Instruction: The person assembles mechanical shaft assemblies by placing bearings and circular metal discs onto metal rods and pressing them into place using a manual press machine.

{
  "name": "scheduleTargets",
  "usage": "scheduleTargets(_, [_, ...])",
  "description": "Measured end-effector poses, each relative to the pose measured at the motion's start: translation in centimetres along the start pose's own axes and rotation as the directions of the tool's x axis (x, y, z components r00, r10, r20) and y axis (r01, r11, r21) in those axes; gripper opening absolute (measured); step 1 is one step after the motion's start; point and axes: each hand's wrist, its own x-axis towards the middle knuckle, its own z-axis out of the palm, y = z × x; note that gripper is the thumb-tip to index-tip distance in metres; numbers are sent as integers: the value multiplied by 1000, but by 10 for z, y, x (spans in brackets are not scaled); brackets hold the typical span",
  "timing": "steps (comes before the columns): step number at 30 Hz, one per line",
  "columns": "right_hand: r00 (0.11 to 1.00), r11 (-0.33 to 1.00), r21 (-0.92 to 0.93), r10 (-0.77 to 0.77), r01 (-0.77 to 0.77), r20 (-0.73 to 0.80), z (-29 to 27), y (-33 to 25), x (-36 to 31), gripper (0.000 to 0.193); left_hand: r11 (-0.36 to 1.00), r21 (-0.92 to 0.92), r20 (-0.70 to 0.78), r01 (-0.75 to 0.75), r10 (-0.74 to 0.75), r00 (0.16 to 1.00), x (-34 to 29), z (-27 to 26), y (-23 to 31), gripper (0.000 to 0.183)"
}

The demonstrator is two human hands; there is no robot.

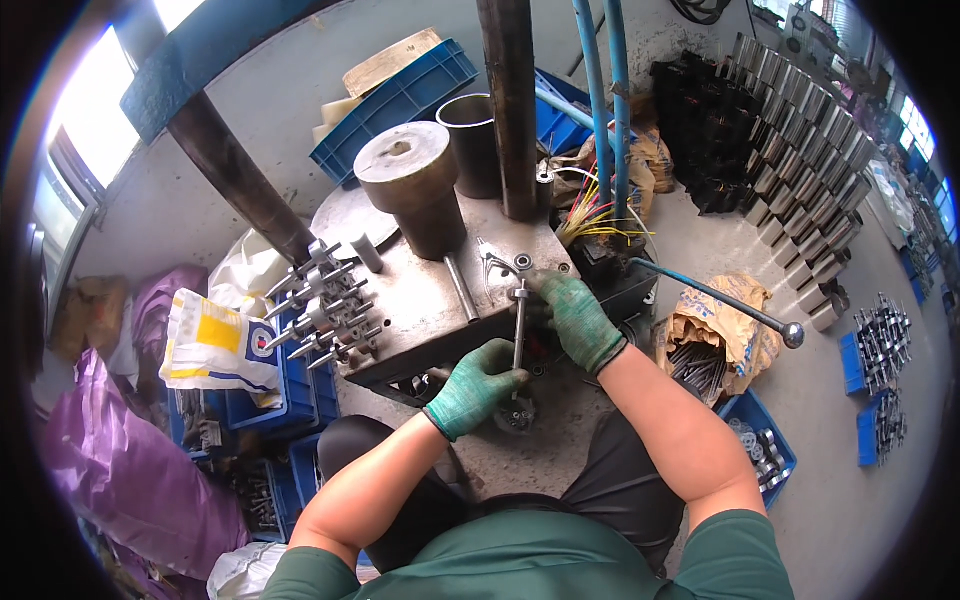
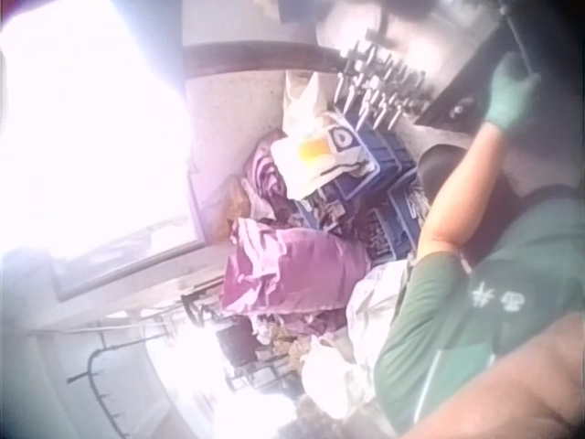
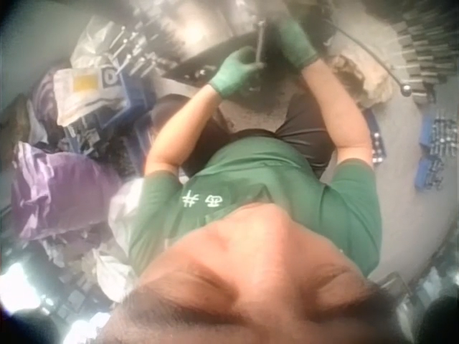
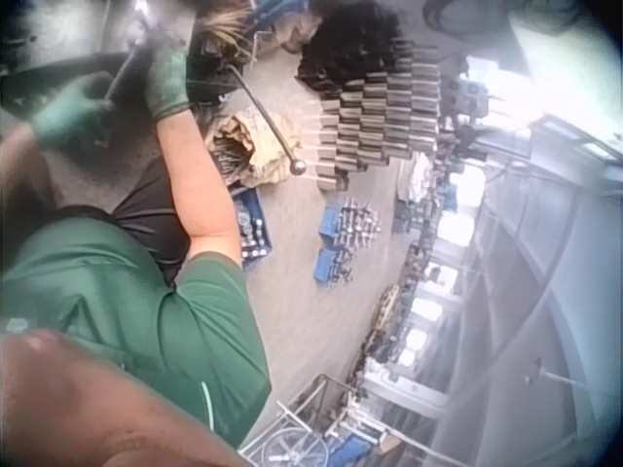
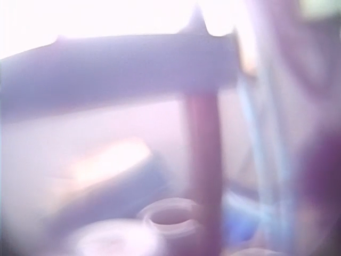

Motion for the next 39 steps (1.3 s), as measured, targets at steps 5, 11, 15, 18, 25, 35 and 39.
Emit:
scheduleTargets(5, [991,999,-16,-28,30,130,4,-4,-7,32,992,62,-36,-113,115,993,6,2,-9,32])
scheduleTargets(11, [985,978,-138,-140,153,101,21,-1,-3,31,976,53,-91,-212,216,972,8,-10,-22,31])
scheduleTargets(15, [988,980,-139,-133,143,80,24,0,-9,32,976,3,-121,-217,215,969,5,-2,-20,31])
scheduleTargets(18, [987,977,-208,-9,43,163,25,4,-11,27,984,-65,-167,-166,153,974,0,2,-7,30])
scheduleTargets(25, [972,976,-212,-4,56,237,39,19,-1,26,938,-37,-224,-346,329,917,5,-9,-19,30])
scheduleTargets(35, [599,225,-672,-696,706,396,-33,-70,-67,31,793,508,64,-337,355,932,9,-10,-40,33])
scheduleTargets(39, [616,185,-865,-770,467,168,-106,-59,-151,38,489,741,353,-460,298,887,3,-4,-47,32])
